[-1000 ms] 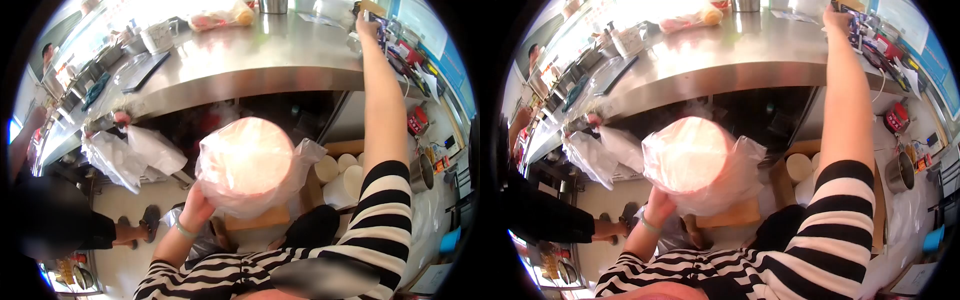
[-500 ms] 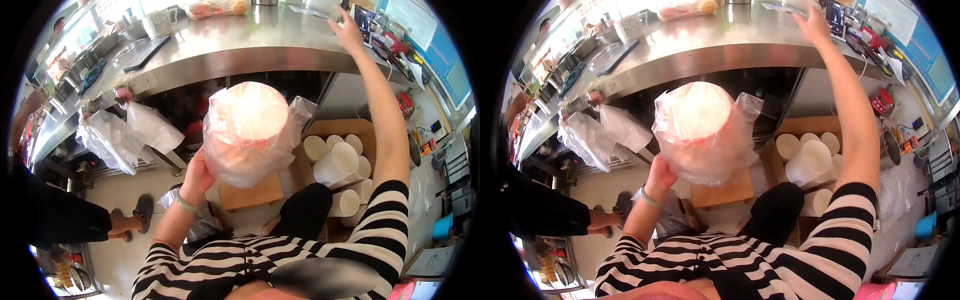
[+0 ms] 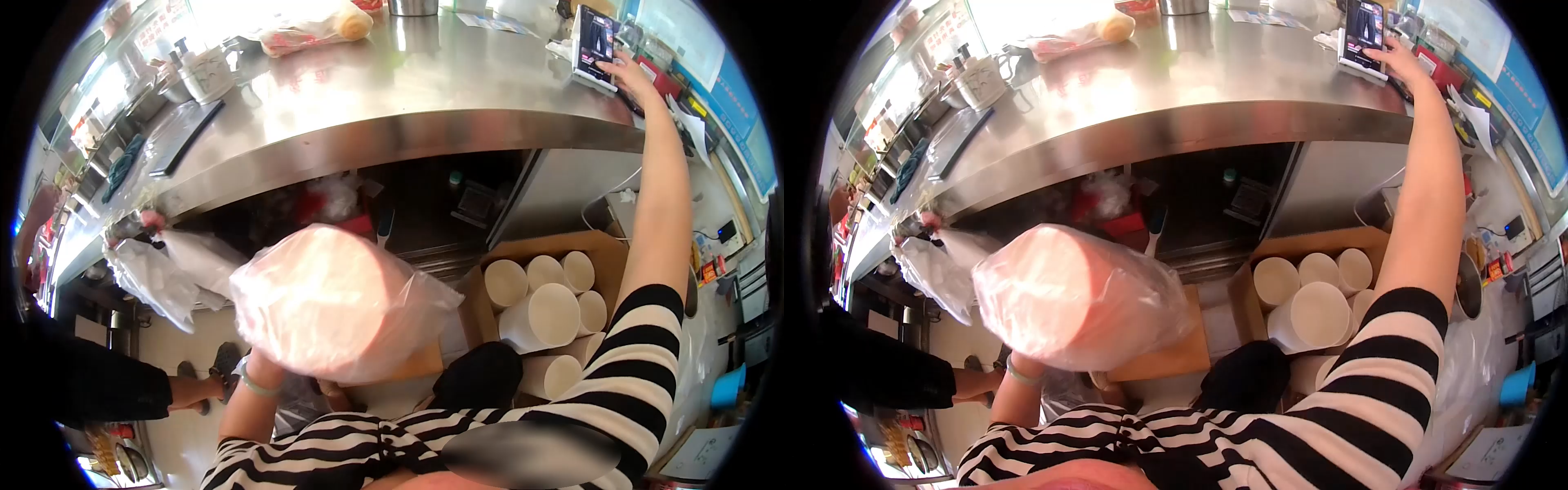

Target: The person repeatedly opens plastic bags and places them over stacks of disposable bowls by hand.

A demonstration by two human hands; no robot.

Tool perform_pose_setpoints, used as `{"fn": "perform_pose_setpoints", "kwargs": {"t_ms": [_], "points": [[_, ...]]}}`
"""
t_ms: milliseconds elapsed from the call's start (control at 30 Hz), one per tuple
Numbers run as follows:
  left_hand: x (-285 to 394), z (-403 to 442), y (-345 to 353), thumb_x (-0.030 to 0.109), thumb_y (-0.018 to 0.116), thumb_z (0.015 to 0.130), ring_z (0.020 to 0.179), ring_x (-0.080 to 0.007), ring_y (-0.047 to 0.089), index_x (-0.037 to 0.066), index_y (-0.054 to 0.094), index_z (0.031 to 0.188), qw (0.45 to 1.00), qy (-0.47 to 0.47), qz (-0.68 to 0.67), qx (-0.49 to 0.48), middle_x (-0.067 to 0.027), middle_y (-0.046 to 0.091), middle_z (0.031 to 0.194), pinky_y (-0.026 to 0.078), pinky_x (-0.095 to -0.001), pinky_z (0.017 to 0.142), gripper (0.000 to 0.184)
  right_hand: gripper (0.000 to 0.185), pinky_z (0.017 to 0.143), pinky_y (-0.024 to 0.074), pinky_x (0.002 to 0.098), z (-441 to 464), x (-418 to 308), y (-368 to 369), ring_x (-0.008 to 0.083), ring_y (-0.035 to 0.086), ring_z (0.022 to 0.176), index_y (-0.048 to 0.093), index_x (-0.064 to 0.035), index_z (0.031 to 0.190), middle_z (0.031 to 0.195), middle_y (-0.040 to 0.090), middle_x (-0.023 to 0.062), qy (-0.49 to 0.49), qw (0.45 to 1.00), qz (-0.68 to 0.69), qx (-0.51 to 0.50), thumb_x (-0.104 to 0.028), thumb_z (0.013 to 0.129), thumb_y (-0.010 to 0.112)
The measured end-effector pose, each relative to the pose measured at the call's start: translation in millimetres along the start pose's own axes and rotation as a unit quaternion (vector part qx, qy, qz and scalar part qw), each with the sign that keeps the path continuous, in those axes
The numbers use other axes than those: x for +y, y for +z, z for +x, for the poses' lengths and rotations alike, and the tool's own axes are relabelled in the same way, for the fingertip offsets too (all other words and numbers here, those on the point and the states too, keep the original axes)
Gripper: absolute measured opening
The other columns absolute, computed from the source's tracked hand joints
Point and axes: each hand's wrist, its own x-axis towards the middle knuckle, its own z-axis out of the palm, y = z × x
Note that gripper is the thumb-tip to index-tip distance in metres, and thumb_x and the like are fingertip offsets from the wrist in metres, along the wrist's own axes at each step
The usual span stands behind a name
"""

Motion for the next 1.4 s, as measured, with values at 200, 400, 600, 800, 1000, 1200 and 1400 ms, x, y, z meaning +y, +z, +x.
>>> {"fn": "perform_pose_setpoints", "kwargs": {"t_ms": [200,400,600,800,1000,1200,1400], "points": [[-2,6,3,0.034,0.047,0.095,0.122,-0.0254,0.046,0.004,0.036,0.136,1.000,0.000,-0.001,0.014,-0.0116,0.044,0.137,0.037,-0.0413,0.104,0.052,0.076,0.095,0.0399,0.0314,17,14,-7,0.0212,0.057,0.106,0.042,-0.0098,0.135,0.122,0.056,0.0125,0.092,0.989,0.076,0.083,-0.064,0.083,0.049],[2,-2,4,0.034,0.047,0.095,0.122,-0.0255,0.046,0.004,0.036,0.136,1.000,0.005,-0.014,0.009,-0.0117,0.044,0.137,0.037,-0.0414,0.104,0.052,0.077,0.097,0.0374,0.0366,20,5,-18,0.0286,0.051,0.114,0.049,-0.0050,0.129,0.124,0.054,0.0194,-0.014,0.962,-0.026,0.273,-0.068,0.084,0.039],[-6,-3,-39,0.020,0.038,0.095,0.116,-0.0280,0.049,-0.003,0.039,0.131,0.995,-0.055,-0.061,0.054,-0.0151,0.048,0.131,0.038,-0.0403,0.102,0.043,0.073,0.082,0.0466,0.0363,-26,-28,-20,0.0263,0.058,0.100,0.053,-0.0088,0.127,0.118,0.058,0.0133,0.014,0.973,-0.004,0.231,-0.066,0.082,0.046],[-3,0,-38,0.022,0.040,0.095,0.117,-0.0279,0.049,-0.002,0.039,0.132,0.995,-0.055,-0.067,0.038,-0.0146,0.047,0.133,0.038,-0.0405,0.102,0.044,0.087,0.089,0.0421,0.0382,-31,-27,-11,0.0257,0.052,0.107,0.043,-0.0117,0.136,0.132,0.046,0.0120,0.081,0.981,0.004,0.174,-0.073,0.074,0.051],[-3,0,-10,0.038,0.043,0.095,0.120,-0.0275,0.047,0.005,0.037,0.135,0.998,-0.014,-0.048,0.036,-0.0119,0.045,0.136,0.039,-0.0435,0.102,0.052,0.092,0.103,0.0246,0.0461,-1,-22,19,0.0274,0.040,0.127,0.040,-0.0166,0.138,0.143,0.037,0.0089,0.042,0.987,0.085,0.131,-0.077,0.069,0.051],[-5,14,-6,0.038,0.043,0.096,0.121,-0.0275,0.047,0.005,0.037,0.136,0.999,-0.007,-0.046,0.004,-0.0115,0.045,0.136,0.039,-0.0436,0.103,0.052,0.084,0.097,0.0381,0.0309,-12,-29,26,0.0160,0.055,0.110,0.040,-0.0057,0.134,0.123,0.055,0.0070,0.047,0.998,0.049,-0.002,-0.059,0.074,0.065],[-6,13,-6,0.037,0.042,0.096,0.122,-0.0275,0.046,0.005,0.036,0.136,0.998,-0.003,-0.056,-0.019,-0.0112,0.044,0.137,0.038,-0.0436,0.103,0.052,0.062,0.092,0.0422,0.0313,15,8,17,0.0171,0.056,0.107,0.048,-0.0049,0.122,0.116,0.057,0.0053,-0.013,0.998,0.057,-0.007,-0.037,0.076,0.073]]}}
